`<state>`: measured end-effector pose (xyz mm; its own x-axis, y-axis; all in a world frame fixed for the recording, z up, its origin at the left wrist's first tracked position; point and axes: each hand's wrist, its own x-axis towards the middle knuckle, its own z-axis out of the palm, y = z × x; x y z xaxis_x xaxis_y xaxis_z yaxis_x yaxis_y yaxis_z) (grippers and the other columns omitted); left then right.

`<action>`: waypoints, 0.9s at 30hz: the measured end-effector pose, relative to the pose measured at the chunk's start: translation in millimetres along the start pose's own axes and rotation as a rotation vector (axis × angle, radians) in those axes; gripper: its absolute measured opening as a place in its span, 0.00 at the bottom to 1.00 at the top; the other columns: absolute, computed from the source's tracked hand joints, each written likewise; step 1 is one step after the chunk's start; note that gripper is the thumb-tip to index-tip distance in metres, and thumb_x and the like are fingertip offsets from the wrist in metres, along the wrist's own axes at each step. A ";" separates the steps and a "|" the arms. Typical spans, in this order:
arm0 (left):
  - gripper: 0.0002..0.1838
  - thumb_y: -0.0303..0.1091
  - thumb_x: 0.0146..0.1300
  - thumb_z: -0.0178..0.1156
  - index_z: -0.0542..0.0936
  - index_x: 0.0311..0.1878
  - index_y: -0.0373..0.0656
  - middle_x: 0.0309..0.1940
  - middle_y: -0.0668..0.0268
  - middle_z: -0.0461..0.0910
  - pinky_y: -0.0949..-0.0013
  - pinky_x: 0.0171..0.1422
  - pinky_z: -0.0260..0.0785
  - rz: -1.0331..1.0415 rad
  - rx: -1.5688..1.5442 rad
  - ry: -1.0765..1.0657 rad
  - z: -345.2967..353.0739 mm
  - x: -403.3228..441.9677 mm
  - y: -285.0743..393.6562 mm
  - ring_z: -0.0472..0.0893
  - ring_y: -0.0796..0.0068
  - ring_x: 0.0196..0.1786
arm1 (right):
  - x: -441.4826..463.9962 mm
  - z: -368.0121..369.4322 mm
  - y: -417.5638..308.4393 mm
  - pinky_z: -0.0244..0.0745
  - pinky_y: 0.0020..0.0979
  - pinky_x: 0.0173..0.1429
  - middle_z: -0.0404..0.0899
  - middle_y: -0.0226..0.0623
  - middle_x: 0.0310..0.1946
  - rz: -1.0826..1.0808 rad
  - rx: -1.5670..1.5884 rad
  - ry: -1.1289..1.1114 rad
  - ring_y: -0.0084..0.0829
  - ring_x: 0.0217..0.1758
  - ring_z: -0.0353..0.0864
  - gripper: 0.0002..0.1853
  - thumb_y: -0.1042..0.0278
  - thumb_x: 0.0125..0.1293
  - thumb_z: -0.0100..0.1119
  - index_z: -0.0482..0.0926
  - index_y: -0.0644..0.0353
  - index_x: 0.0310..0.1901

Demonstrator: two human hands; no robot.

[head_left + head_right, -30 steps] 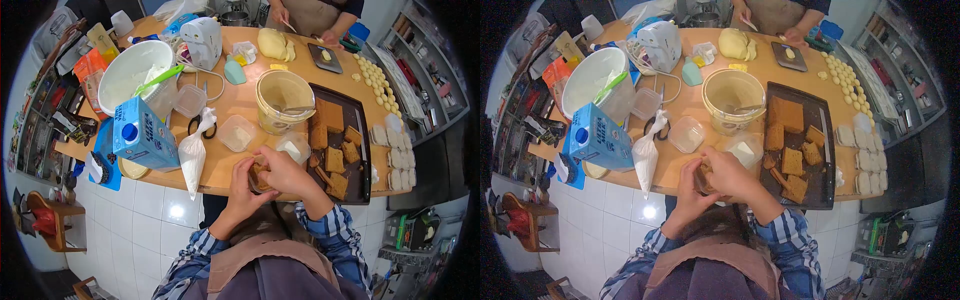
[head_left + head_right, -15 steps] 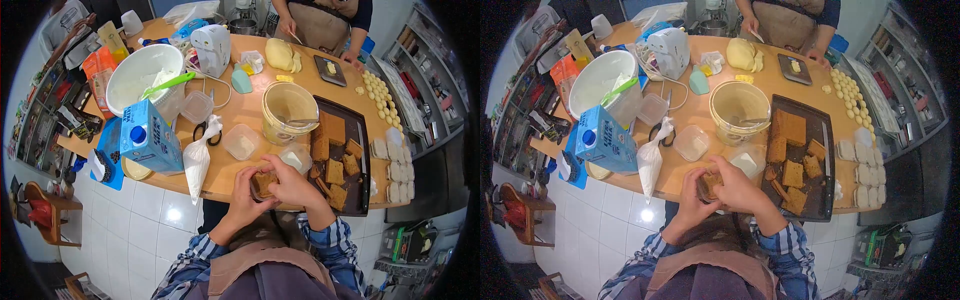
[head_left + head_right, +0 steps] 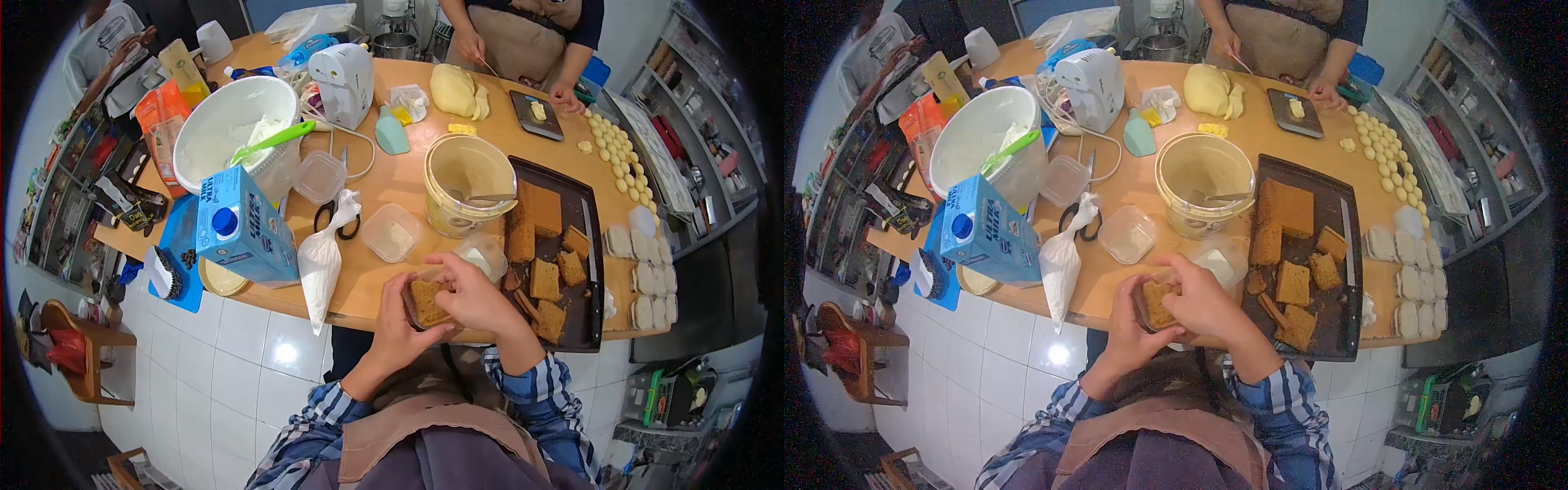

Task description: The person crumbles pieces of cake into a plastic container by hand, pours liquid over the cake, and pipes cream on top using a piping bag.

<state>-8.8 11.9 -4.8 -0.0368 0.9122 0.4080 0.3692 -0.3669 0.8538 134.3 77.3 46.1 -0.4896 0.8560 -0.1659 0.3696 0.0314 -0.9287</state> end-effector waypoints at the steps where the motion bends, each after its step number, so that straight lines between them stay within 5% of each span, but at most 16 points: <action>1: 0.46 0.37 0.37 0.77 0.61 0.58 0.33 0.52 0.51 0.66 0.59 0.61 0.63 -0.008 -0.016 0.012 1.4 -0.3 -2.1 0.68 0.52 0.56 | 0.4 1.2 -1.5 0.73 0.30 0.44 0.77 0.46 0.37 0.022 -0.022 -0.026 0.33 0.40 0.78 0.28 0.82 0.52 0.50 0.65 0.65 0.58; 2: 0.46 0.37 0.36 0.77 0.62 0.58 0.33 0.52 0.51 0.66 0.59 0.61 0.63 -0.002 -0.021 0.012 1.8 -0.3 -3.4 0.68 0.52 0.56 | 0.8 2.1 -3.1 0.73 0.27 0.43 0.76 0.44 0.38 0.045 -0.044 -0.054 0.27 0.40 0.77 0.28 0.83 0.52 0.48 0.63 0.66 0.59; 8: 0.41 0.34 0.39 0.75 0.63 0.56 0.35 0.53 0.50 0.66 0.58 0.61 0.63 0.064 0.041 0.013 -1.7 1.9 -2.7 0.68 0.53 0.57 | -1.7 9.5 -1.8 0.74 0.30 0.43 0.76 0.46 0.39 -0.080 -0.194 0.008 0.31 0.39 0.77 0.29 0.80 0.54 0.49 0.62 0.64 0.61; 16: 0.37 0.27 0.41 0.69 0.63 0.56 0.37 0.54 0.52 0.64 0.60 0.64 0.59 0.005 -0.058 0.014 0.1 -0.1 -6.9 0.67 0.55 0.59 | 1.0 5.4 -2.2 0.72 0.31 0.50 0.71 0.52 0.50 0.040 0.010 -0.101 0.36 0.49 0.74 0.33 0.85 0.52 0.41 0.56 0.61 0.64; 27: 0.36 0.28 0.39 0.71 0.65 0.54 0.36 0.52 0.50 0.66 0.61 0.59 0.64 0.045 -0.013 0.037 -1.4 2.0 -4.5 0.69 0.53 0.55 | -3.0 7.8 -5.8 0.67 0.38 0.60 0.72 0.57 0.50 -0.101 -0.172 -0.080 0.47 0.58 0.72 0.33 0.85 0.51 0.41 0.55 0.64 0.63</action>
<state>-11.9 15.1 -7.4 -0.0552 0.8875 0.4574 0.3592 -0.4098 0.8385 127.4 70.5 49.4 -0.5894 0.8008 -0.1069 0.4415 0.2084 -0.8727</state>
